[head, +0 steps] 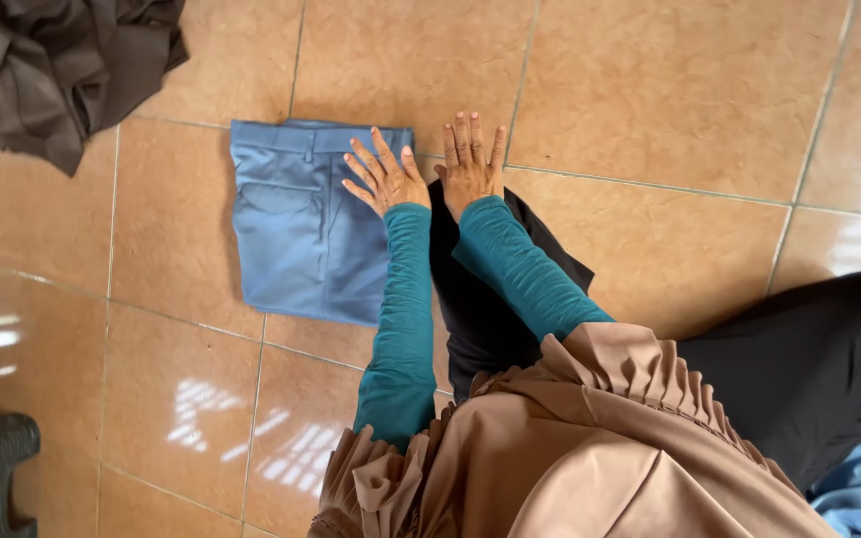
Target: Folding blue trousers and stacking them neatly on the floor.
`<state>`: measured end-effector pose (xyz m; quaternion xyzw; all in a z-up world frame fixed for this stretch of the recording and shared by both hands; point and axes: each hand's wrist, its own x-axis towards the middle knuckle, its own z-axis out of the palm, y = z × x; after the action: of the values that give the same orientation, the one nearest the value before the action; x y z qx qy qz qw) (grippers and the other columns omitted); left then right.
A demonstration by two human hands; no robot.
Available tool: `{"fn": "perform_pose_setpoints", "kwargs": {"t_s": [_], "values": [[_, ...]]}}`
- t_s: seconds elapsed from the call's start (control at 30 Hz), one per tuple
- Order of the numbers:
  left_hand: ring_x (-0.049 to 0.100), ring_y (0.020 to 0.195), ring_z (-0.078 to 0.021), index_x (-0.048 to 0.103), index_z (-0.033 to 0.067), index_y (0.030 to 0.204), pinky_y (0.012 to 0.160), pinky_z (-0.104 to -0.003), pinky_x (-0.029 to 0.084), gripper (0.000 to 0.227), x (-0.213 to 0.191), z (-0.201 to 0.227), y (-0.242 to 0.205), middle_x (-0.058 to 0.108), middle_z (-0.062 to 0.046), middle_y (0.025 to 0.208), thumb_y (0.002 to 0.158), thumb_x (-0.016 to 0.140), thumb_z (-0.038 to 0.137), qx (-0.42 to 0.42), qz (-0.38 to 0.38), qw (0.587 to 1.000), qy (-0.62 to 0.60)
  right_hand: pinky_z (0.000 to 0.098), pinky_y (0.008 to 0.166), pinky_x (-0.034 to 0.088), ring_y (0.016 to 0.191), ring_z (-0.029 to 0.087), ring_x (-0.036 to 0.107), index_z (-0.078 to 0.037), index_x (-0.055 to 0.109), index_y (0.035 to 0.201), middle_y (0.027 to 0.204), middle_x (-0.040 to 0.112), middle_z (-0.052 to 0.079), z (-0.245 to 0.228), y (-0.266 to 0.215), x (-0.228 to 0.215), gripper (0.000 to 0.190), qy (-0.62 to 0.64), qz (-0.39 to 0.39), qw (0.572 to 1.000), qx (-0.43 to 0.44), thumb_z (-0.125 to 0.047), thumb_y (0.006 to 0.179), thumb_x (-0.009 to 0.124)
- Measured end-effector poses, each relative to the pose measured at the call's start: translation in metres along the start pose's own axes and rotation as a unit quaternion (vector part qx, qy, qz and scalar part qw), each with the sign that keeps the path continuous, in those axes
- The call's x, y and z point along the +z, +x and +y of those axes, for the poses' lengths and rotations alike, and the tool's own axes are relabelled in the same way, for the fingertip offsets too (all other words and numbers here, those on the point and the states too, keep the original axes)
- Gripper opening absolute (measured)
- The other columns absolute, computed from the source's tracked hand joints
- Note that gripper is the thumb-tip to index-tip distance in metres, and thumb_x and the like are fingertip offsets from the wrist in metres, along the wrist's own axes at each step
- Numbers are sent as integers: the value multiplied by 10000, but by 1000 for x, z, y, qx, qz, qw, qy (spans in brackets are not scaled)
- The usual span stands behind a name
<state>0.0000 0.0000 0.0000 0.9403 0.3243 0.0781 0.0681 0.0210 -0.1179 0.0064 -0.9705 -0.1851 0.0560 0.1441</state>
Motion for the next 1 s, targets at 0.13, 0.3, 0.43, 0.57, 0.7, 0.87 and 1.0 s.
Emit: {"fn": "perform_pose_setpoints", "kwargs": {"t_s": [0.13, 0.3, 0.43, 0.57, 0.7, 0.87, 1.0], "values": [[-117, 1590, -326, 26, 310, 1667, 1268, -585, -115, 620, -3, 9, -1, -58, -82, 1735, 1128, 182, 572, 15, -20, 1000, 1, 629, 1250, -201, 1578, 292, -155, -126, 78, 1662, 1737, -50, 83, 14, 2, 0, 692, -6, -3, 1000, 21, -462, 1127, 359], [-154, 1582, -312, 8, 325, 1666, 1257, -582, -153, 622, -9, 34, -3, -83, -66, 1732, 1122, 136, 598, 24, -43, 999, -2, 638, 1243, -215, 1578, 298, -156, -135, 60, 1664, 1734, -79, 82, 34, 4, -2, 701, 14, -4, 999, 41, -477, 1129, 357], [18, 1587, -369, 184, 211, 1650, 1249, -632, -21, 668, 20, 82, -13, 97, -143, 1717, 1103, 375, 544, 112, 60, 991, 33, 657, 1228, 23, 1563, 341, 155, -36, 346, 1604, 1682, 221, 151, 92, -6, 1, 762, 19, 235, 971, 32, -315, 1019, 746], [-13, 1592, -354, 156, 217, 1654, 1259, -632, -17, 672, 44, 144, -46, 58, -128, 1724, 1113, 430, 506, 190, 31, 981, 17, 670, 1202, -66, 1559, 333, 16, 5, 295, 1620, 1698, 142, 175, 157, -24, -11, 717, 12, 201, 975, 96, -333, 1083, 628], [-39, 1586, -349, 123, 222, 1654, 1251, -626, -14, 670, 53, 189, -87, 34, -119, 1727, 1103, 391, 493, 238, -39, 970, -25, 661, 1199, -98, 1547, 315, -78, 2, 271, 1635, 1709, 95, 168, 205, -42, -13, 704, -3, 187, 972, 144, -357, 1105, 564], [-26, 1582, -353, 135, 223, 1654, 1237, -626, -42, 667, 73, 217, -112, 55, -122, 1724, 1106, 381, 514, 285, -35, 958, 0, 664, 1209, -65, 1555, 325, -19, 3, 326, 1610, 1697, 151, 174, 243, -62, -9, 684, -17, 223, 958, 181, -348, 1081, 580], [80, 1577, -384, 175, 241, 1646, 1220, -668, 79, 666, 86, 245, -134, 121, -136, 1711, 1089, 416, 515, 315, -25, 949, -7, 680, 1210, -16, 1556, 355, 52, -15, 361, 1598, 1685, 197, 176, 280, -85, -9, 685, -39, 243, 944, 222, -393, 1073, 584]]}}
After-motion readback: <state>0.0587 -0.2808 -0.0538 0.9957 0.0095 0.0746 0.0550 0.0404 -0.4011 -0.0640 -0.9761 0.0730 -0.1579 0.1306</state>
